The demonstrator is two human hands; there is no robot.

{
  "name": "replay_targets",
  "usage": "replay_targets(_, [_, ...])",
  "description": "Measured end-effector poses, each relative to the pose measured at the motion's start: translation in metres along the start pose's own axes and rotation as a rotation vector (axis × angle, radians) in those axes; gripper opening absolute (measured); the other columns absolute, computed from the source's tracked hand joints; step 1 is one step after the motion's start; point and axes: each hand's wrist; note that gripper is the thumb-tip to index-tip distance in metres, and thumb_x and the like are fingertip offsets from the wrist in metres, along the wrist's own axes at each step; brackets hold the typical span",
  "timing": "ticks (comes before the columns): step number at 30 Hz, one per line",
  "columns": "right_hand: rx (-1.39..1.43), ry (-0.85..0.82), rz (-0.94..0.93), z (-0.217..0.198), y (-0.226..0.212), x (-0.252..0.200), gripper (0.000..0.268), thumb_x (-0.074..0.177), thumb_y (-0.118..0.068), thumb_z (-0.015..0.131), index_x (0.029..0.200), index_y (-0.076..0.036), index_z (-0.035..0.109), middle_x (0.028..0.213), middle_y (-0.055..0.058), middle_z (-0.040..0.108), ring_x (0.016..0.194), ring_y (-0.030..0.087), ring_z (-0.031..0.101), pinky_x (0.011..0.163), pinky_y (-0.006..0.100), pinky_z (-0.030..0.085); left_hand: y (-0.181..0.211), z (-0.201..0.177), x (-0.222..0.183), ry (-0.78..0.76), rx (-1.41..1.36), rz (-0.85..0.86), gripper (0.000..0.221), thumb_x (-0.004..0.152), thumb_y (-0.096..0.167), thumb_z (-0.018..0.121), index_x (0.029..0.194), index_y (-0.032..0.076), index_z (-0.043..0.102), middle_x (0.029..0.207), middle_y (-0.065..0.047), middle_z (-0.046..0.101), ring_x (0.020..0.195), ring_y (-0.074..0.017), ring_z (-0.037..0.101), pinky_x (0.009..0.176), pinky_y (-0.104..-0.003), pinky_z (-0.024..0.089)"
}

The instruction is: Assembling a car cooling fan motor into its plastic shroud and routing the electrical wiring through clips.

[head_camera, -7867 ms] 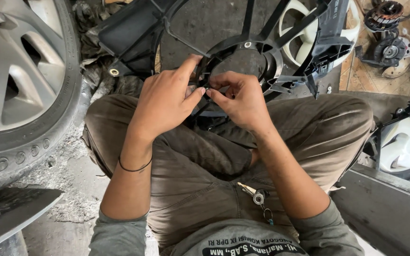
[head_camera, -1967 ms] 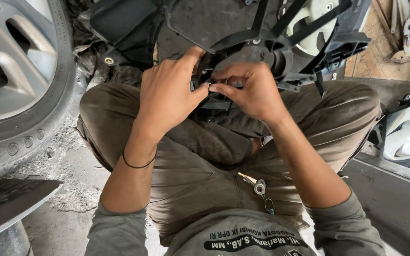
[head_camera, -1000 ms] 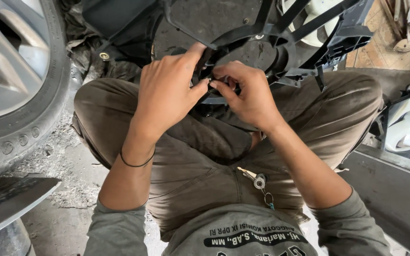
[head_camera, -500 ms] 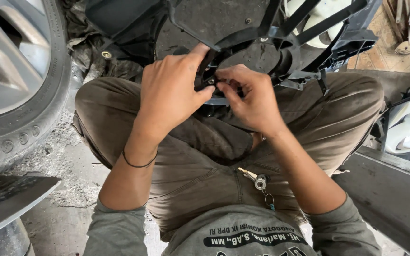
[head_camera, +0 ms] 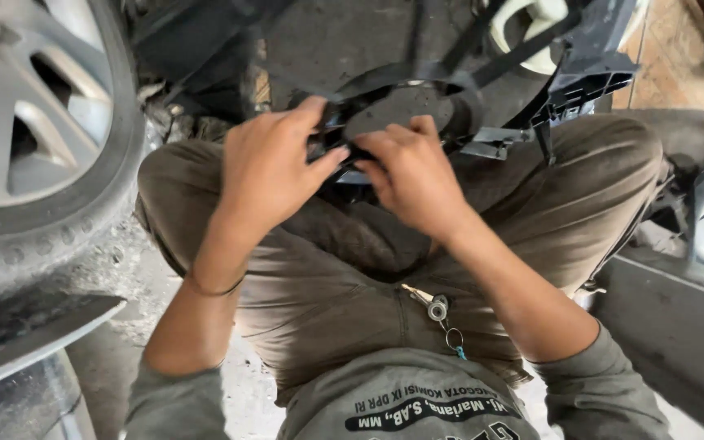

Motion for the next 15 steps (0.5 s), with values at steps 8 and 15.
replay_targets(8, [-0.066,0.049,0.056,-0.046,-0.038,-0.028,0.018,0.087,-0.011,0.071,0.103,-0.005,0.067,0.080,0.010,0.069,0.075,0.029,0.060,0.091,0.043,0.037,0.047,-0.035,-0.016,-0.060,-0.087,0.055,0.032,0.082,0.018,0.085,0.092,-0.004,0.063,0.076,-0.013,0.063,0.057,-0.0280,0.051,0.056,-0.039,0.041])
replay_targets(15, [0.013,0.035,0.107,-0.042,-0.031,-0.060,0.020,0.085,-0.010,0.071,0.104,-0.005,0.068,0.080,0.007,0.070,0.075,0.026,0.060,0.086,0.043,0.035,0.066,-0.011,-0.019,-0.047,-0.139,0.077,0.058,0.072,0.011,0.084,0.124,-0.007,0.065,0.092,-0.010,0.077,0.068,-0.0225,0.072,0.060,-0.032,0.051])
Point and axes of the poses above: each hand's wrist, its own x-axis towards the middle knuckle, its own z-axis out of the palm, y = z × x
